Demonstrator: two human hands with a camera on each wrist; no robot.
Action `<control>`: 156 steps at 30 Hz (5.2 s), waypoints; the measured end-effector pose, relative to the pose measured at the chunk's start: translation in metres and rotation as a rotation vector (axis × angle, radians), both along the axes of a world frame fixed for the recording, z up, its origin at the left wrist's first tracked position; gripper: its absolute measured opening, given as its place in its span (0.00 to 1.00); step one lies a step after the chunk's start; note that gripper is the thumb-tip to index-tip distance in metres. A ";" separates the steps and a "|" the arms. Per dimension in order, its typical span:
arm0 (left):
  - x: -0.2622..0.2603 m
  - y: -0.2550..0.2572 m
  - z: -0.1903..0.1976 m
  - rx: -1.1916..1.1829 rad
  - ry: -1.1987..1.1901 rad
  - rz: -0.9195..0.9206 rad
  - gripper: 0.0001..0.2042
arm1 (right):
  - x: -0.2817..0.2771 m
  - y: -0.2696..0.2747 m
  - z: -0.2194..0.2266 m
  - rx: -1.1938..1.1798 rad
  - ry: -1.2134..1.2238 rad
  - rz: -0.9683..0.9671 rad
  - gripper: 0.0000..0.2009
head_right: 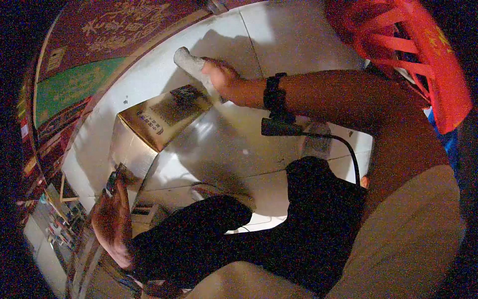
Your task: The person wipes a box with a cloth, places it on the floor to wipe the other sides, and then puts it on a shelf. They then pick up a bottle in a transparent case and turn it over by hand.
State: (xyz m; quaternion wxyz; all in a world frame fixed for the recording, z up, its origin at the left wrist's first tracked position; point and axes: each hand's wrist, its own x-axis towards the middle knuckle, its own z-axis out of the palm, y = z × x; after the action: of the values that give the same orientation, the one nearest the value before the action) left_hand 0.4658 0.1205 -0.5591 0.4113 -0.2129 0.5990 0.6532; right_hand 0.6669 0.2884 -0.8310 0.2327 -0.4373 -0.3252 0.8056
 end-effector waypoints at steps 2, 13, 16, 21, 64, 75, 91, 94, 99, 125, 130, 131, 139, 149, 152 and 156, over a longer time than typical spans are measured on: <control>-0.014 -0.030 -0.003 -0.015 0.154 -0.359 0.21 | -0.002 0.001 -0.010 -0.011 -0.081 0.063 0.22; -0.010 -0.004 -0.022 -0.714 1.225 -1.266 0.16 | -0.060 -0.057 -0.030 0.435 0.026 0.043 0.19; 0.001 0.001 -0.025 -0.700 1.356 -1.345 0.16 | -0.065 -0.073 -0.098 0.452 0.231 0.048 0.21; -0.009 -0.004 -0.014 -0.652 1.009 -1.381 0.14 | -0.056 -0.056 -0.023 0.389 -0.100 0.110 0.25; 0.014 -0.047 0.072 0.082 0.963 -0.827 0.11 | -0.005 -0.001 0.049 -0.601 0.663 -0.130 0.25; 0.055 -0.054 0.108 0.128 0.849 -0.716 0.13 | -0.006 0.052 0.108 -0.491 0.481 -0.102 0.24; 0.026 -0.077 0.111 -0.036 0.827 -0.530 0.20 | -0.028 -0.166 0.035 -1.136 0.089 0.172 0.32; 0.033 -0.072 0.103 -0.040 0.931 -0.434 0.22 | -0.026 -0.182 0.026 -1.137 0.133 0.370 0.31; 0.020 -0.080 0.104 -0.040 0.886 -0.620 0.26 | -0.031 -0.199 0.017 -1.082 0.186 0.579 0.29; 0.013 -0.095 0.103 0.169 0.747 -0.655 0.16 | -0.047 0.079 0.085 -0.418 0.573 0.024 0.30; 0.003 -0.100 0.102 0.139 0.644 -0.669 0.17 | -0.007 0.090 0.090 -0.395 0.598 0.003 0.33; 0.003 -0.099 0.099 0.152 0.628 -0.671 0.17 | 0.002 0.085 0.093 -0.377 0.619 -0.049 0.33; 0.009 -0.075 0.112 -0.147 0.409 -0.949 0.14 | 0.073 0.074 0.166 -0.468 0.829 -0.063 0.29; 0.007 -0.092 0.082 -0.183 0.441 -1.022 0.10 | 0.094 -0.009 0.378 -0.336 0.534 -0.392 0.29; 0.026 -0.035 0.201 -0.268 0.470 -1.034 0.12 | 0.094 -0.040 0.454 -0.535 0.371 -0.476 0.28; 0.029 -0.058 0.210 -0.285 0.576 -0.961 0.13 | 0.111 -0.075 0.519 -0.675 0.274 -0.496 0.28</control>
State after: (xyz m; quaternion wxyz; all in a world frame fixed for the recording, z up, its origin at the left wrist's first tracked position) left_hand 0.4945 0.0630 -0.3489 0.4495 0.2160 0.7984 0.3375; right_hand 0.7775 0.2135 -0.3119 0.3041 -0.4426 0.1052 0.8370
